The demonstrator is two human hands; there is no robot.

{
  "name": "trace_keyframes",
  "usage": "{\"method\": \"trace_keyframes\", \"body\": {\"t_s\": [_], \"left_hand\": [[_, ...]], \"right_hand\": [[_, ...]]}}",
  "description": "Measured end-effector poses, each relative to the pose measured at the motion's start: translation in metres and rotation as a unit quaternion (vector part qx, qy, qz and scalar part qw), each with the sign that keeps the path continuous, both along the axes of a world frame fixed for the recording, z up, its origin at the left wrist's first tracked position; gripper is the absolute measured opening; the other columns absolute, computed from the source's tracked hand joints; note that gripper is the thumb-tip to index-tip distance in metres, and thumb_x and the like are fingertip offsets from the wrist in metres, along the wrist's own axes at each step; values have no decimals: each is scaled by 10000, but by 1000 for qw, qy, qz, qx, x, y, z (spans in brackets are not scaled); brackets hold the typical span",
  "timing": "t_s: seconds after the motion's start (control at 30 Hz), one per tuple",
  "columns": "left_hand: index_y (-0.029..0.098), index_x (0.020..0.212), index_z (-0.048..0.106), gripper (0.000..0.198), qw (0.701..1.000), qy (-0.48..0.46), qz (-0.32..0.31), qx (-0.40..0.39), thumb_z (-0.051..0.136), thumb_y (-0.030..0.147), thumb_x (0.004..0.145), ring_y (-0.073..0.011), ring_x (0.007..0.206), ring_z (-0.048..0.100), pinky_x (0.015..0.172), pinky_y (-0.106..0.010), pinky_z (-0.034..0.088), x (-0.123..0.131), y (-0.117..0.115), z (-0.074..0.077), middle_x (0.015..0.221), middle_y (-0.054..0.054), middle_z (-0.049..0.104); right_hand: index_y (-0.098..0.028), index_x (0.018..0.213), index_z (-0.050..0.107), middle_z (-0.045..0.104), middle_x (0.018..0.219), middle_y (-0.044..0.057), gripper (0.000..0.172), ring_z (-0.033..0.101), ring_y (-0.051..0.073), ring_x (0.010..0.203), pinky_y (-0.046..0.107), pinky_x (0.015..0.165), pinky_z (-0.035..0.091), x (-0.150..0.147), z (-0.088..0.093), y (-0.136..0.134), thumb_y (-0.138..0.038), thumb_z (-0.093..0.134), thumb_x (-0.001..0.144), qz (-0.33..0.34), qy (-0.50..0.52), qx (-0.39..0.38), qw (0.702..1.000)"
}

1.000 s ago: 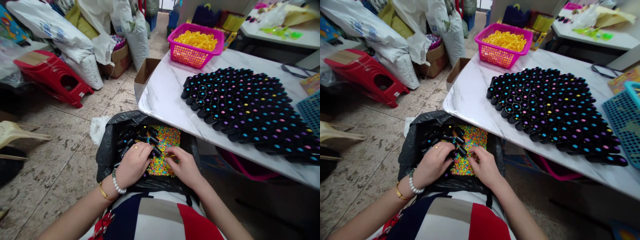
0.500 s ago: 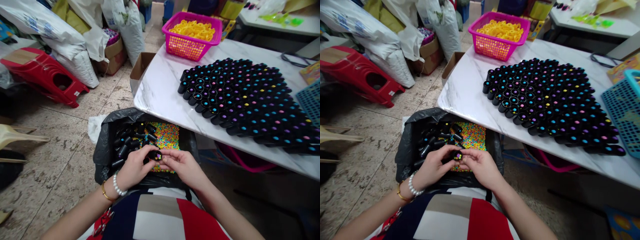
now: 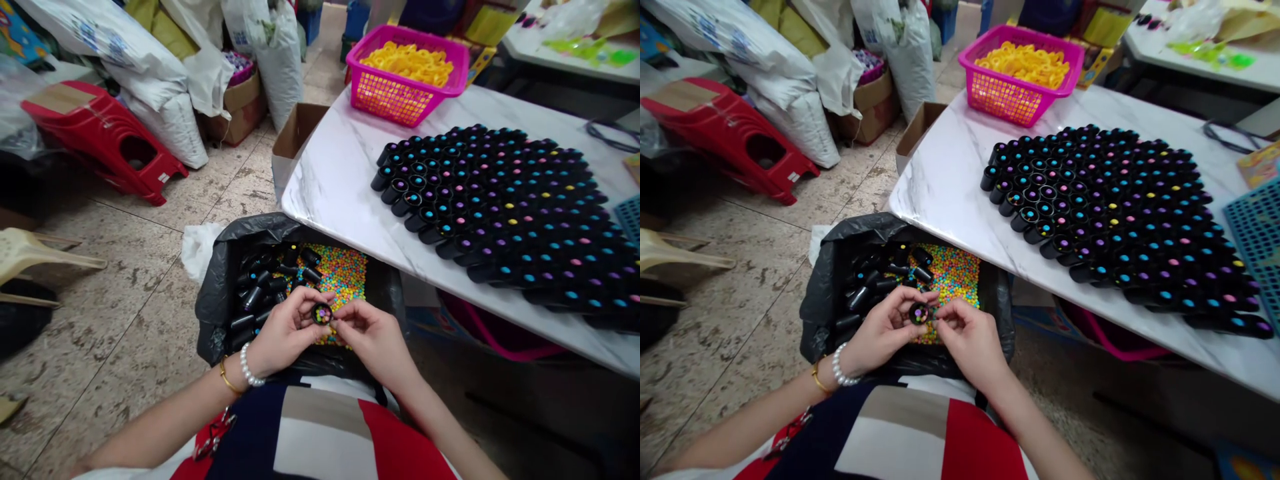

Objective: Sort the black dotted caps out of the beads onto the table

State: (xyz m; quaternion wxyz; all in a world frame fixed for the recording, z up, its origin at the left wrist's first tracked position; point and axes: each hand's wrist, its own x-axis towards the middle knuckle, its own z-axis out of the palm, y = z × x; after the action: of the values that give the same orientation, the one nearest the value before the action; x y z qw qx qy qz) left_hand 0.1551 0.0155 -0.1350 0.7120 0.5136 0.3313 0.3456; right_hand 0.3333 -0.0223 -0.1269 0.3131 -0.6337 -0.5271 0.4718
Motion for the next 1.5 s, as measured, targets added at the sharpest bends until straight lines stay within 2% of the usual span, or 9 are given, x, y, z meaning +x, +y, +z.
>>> {"method": "trace_keyframes", "body": {"t_s": [0.1,0.2,0.33,0.57,0.73,1.03,1.2,1.37,1.5], "left_hand": [[210,1076,561,283,998,20,28,57,673,157,822,-237,1232,550,1036,-424,445,-6,5,2,1307,-129,597],[193,1074,628,287,994,72,45,63,704,208,798,-233,1071,618,945,-404,499,-10,8,1,1118,-104,661],[172,1060,635,292,997,67,24,-9,710,226,783,-182,844,640,768,-333,540,-10,11,1,956,-61,673],[222,1112,643,317,938,213,50,270,695,165,804,-204,981,593,863,-349,497,-16,22,29,1060,-67,631],[212,1142,621,332,888,241,54,387,621,98,830,-215,1059,582,931,-398,488,-18,34,28,1103,-88,625],[222,1099,633,326,913,233,49,331,678,127,791,-217,1038,606,937,-402,488,-8,35,15,1087,-66,656],[223,1101,636,335,913,258,43,312,695,133,784,-193,932,622,836,-350,516,-7,35,8,1057,-53,657],[222,1094,636,331,915,263,33,303,691,123,783,-189,906,625,813,-341,518,-8,36,3,1039,-49,656],[214,1083,635,324,918,259,23,299,701,131,777,-203,963,619,879,-362,495,-6,36,2,1037,-49,667]], "right_hand": [[-201,815,669,691,792,52,96,644,197,724,295,656,477,8,-3,6,-284,626,837,101,-240,58,964],[-199,958,667,695,929,87,155,656,220,851,303,742,487,6,-3,16,-310,587,885,119,-342,90,928],[-204,1092,619,684,1030,93,207,633,221,960,296,814,477,-13,-6,32,-255,533,911,160,-360,100,914],[-175,1119,567,654,1055,92,264,603,229,969,310,825,471,-14,-23,35,-178,556,856,192,-348,107,911],[-175,1126,571,643,1060,98,267,590,229,1004,331,877,468,10,-29,18,-146,537,863,163,-363,112,910],[-203,868,647,682,915,88,151,617,246,908,323,752,490,18,-12,24,-327,570,905,189,-425,98,880],[-159,994,644,684,978,143,223,664,235,834,291,650,468,15,-18,59,-63,476,885,150,-494,75,853],[-159,844,662,694,847,85,152,674,190,738,261,643,475,16,-16,56,-116,525,891,177,-450,83,871],[-186,895,677,698,847,38,88,663,151,799,242,755,500,13,8,39,-185,590,898,90,-256,229,935]]}}
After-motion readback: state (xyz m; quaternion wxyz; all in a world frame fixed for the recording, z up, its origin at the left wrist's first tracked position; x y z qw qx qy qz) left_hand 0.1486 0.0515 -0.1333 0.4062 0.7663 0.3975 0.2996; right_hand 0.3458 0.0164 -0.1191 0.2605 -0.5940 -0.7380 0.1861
